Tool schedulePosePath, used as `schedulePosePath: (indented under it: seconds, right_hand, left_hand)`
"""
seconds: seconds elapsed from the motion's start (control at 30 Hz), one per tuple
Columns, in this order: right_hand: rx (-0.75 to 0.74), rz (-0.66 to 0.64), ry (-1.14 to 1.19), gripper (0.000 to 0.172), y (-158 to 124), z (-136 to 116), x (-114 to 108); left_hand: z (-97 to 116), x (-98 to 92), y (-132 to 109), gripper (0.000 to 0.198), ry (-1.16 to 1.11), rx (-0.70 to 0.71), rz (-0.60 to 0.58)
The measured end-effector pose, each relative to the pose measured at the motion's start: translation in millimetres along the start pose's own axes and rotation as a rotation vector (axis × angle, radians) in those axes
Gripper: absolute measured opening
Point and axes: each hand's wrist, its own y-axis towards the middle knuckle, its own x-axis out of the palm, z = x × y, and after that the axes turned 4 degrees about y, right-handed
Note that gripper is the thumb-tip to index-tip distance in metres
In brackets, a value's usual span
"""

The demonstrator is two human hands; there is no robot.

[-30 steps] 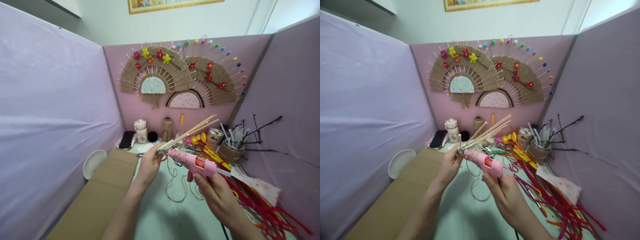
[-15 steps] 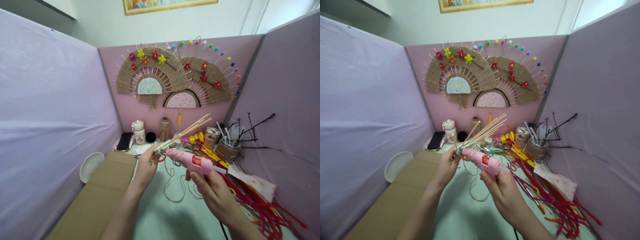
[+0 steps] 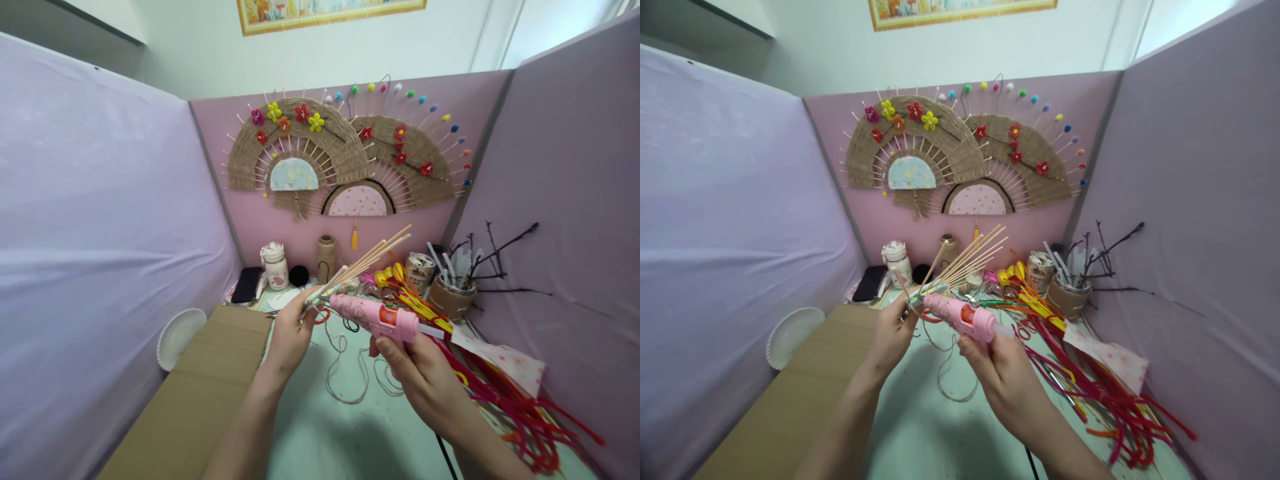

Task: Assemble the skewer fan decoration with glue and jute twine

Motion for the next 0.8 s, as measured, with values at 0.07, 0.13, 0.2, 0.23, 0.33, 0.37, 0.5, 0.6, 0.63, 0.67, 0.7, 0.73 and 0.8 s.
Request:
schedulePosePath:
  seconds: [0.07,0.13,0.2,0.23,0.33,0.37,0.5,0.6,0.63,0.67,0.7,0.73,0.8]
  right_hand:
    - [-0.013,-0.003,-0.001,0.044,0.4,-0.4,-0.1]
    - [-0.025,-0.001,-0.009,0.045,0.7,-0.4,-0.3]
    - [-0.030,-0.001,-0.031,0.046,1.0,0.1,-0.8]
    - [-0.031,-0.001,-0.046,0.047,1.1,0.4,-1.2]
    - [-0.034,-0.002,-0.087,0.048,1.4,1.2,-2.2]
    - [-0.038,-0.001,-0.096,0.049,1.6,1.4,-2.6]
    - [-0.064,-0.002,-0.115,0.047,2.2,2.0,-4.0]
    - [-0.075,-0.003,-0.113,0.046,2.5,2.2,-5.0]
    - [-0.078,-0.003,-0.112,0.046,2.6,2.3,-5.4]
    - [-0.083,-0.003,-0.113,0.046,2.6,2.6,-5.8]
    - [-0.087,-0.004,-0.116,0.045,2.6,2.9,-6.2]
    - [-0.092,-0.004,-0.121,0.045,2.5,3.3,-6.7]
    - [-0.103,-0.007,-0.141,0.045,2.3,4.1,-7.5]
  left_hand:
    - [0.2,0.2,0.1,0.030,-0.005,0.000,0.000]
    - [-0.3,0.6,0.0,0.030,-0.014,0.002,-0.003]
    - [-1.5,1.0,-0.2,0.031,-0.034,0.000,-0.008]
    - [-2.1,1.2,-0.4,0.032,-0.044,-0.005,-0.009]
    - [-2.8,1.8,-0.9,0.034,-0.061,-0.020,-0.008]
    - [-2.6,2.0,-1.1,0.034,-0.060,-0.023,-0.006]
    - [-2.0,2.3,-1.1,0.033,-0.069,-0.018,0.002]
    - [-3.0,1.9,-0.8,0.032,-0.053,-0.006,0.003]
    - [-3.4,1.8,-0.8,0.032,-0.040,-0.004,0.007]
    - [-3.7,1.6,-0.8,0.032,-0.028,-0.004,0.012]
    - [-3.9,1.4,-0.9,0.032,-0.018,-0.003,0.016]
    - [-4.0,1.3,-1.1,0.032,-0.014,-0.005,0.020]
    - [-4.0,1.1,-1.4,0.032,-0.022,-0.007,0.024]
